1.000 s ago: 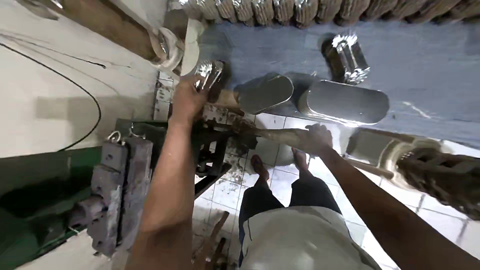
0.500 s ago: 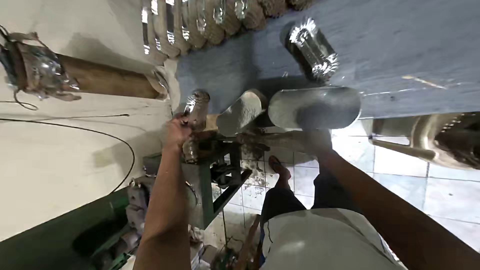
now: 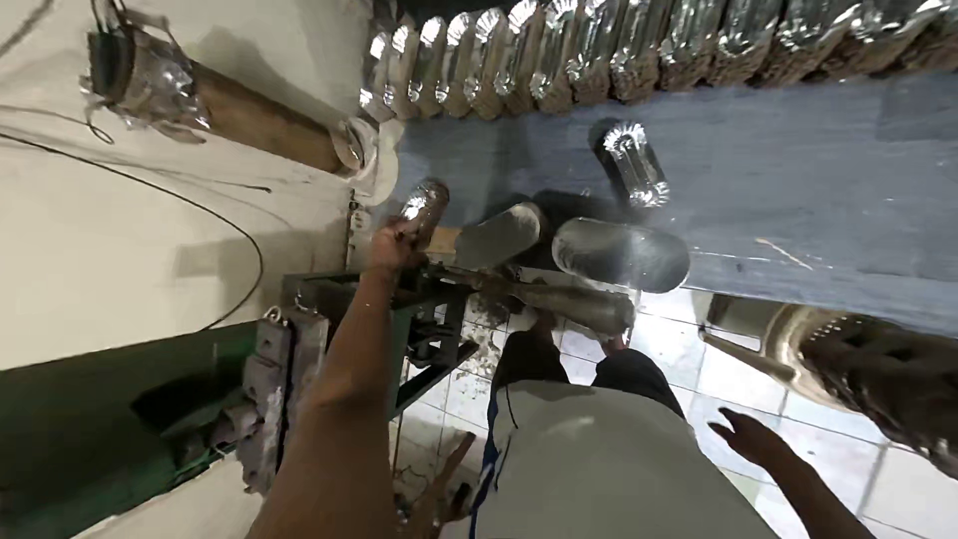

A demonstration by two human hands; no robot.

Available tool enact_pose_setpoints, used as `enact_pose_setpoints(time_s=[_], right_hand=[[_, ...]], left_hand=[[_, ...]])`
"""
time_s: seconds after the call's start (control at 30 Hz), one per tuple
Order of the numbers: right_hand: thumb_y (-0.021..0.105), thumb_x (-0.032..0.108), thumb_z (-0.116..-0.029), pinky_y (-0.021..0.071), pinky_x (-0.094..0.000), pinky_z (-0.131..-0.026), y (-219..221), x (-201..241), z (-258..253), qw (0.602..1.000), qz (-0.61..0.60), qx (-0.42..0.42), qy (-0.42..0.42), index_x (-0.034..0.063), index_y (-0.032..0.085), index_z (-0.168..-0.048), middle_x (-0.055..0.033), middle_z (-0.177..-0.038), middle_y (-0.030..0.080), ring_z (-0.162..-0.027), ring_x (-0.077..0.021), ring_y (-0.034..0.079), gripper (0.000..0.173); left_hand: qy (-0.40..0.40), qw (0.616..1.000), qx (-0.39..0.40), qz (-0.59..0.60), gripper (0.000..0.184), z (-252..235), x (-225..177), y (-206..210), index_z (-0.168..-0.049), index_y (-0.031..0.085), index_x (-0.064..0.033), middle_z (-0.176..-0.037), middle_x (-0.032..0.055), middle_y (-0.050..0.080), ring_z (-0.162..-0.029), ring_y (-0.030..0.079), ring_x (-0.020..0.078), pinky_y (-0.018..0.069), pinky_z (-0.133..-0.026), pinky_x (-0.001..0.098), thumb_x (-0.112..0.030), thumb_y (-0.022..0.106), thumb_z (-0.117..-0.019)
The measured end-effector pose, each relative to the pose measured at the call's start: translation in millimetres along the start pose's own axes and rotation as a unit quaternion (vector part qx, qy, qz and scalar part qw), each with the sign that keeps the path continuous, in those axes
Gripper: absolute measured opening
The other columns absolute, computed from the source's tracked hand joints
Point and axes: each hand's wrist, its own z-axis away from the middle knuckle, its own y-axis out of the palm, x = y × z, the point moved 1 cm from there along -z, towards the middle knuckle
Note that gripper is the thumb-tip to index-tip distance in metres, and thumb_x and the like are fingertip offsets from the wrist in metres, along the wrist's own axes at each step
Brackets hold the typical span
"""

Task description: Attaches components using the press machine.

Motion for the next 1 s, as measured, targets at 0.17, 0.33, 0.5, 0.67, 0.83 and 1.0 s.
enact_pose_setpoints(time_s=[0.17,0.33,0.5,0.67,0.83,1.0], right_hand=[[0.056,0.017,-0.1048,0.0552,-0.0482,-0.1,-53,117,75,0.951,-0.121,-0.212,-0.192,-0.0065,0.07,-0.117,-0.0235,-0.113,0.072,-0.106,-0.0316,0.071,0.03],[0.079,0.038,-0.0873,0.0474,-0.0543,-0.102,-148,306,112,0.769,0.04,-0.543,-0.334,0.0064,0.072,-0.119,-0.0196,-0.127,0.066,-0.121,-0.0371,0.059,0.045],[0.09,0.042,-0.0699,0.0203,-0.0729,-0.119,-183,349,71,0.871,0.203,-0.403,-0.197,0.0088,0.058,-0.139,-0.0211,-0.155,0.045,-0.147,-0.0443,0.037,0.083],[0.091,0.039,-0.068,0.0173,-0.074,-0.12,-176,352,80,0.866,0.217,-0.413,-0.181,0.011,0.058,-0.139,-0.0205,-0.156,0.045,-0.151,-0.0446,0.031,0.083],[0.082,0.042,-0.0812,0.0235,-0.0705,-0.119,-159,362,106,0.85,0.22,-0.432,-0.208,0.0131,0.057,-0.143,-0.0199,-0.161,0.038,-0.151,-0.0467,0.027,0.073],[0.082,0.021,-0.0819,0.049,-0.0601,-0.101,-182,354,92,0.842,0.198,-0.358,-0.351,0.0076,0.069,-0.122,-0.0212,-0.138,0.058,-0.126,-0.0448,0.054,0.044]], left_hand=[[0.055,0.997,-0.06,-0.005,0.059,21,-47,-14,-0.142,0.057,-0.0036,-0.16,0.0289,0.032,-0.148,0.031,0.0481,0.0287,-0.12,0.0618,-0.033,0.074,-0.093],[0.292,0.955,0.014,0.048,0.059,38,-139,50,-0.132,0.067,-0.0112,-0.161,0.0216,0.037,-0.152,0.025,0.0452,0.0285,-0.122,0.0596,-0.042,0.081,-0.0842],[0.332,0.93,0.054,0.146,0.029,20,-113,83,-0.121,0.071,-0.0037,-0.146,0.0178,0.057,-0.144,0.045,0.0365,0.0384,-0.119,0.0506,-0.021,0.063,-0.0985],[0.293,0.888,0.129,0.329,0.024,0,-89,66,-0.106,0.081,-0.0095,-0.132,0.0049,0.07,-0.14,0.053,0.0242,0.0361,-0.122,0.0415,-0.027,0.075,-0.0906],[0.241,0.902,0.142,0.33,0.016,1,-92,62,-0.099,0.082,-0.0109,-0.127,0.0013,0.073,-0.139,0.053,0.0184,0.0393,-0.12,0.0399,-0.023,0.076,-0.0902],[0.275,0.929,0.08,0.237,0.027,21,-100,56,-0.116,0.071,0.0017,-0.128,0.0198,0.068,-0.13,0.059,0.0341,0.0426,-0.114,0.0536,-0.018,0.057,-0.1037]])
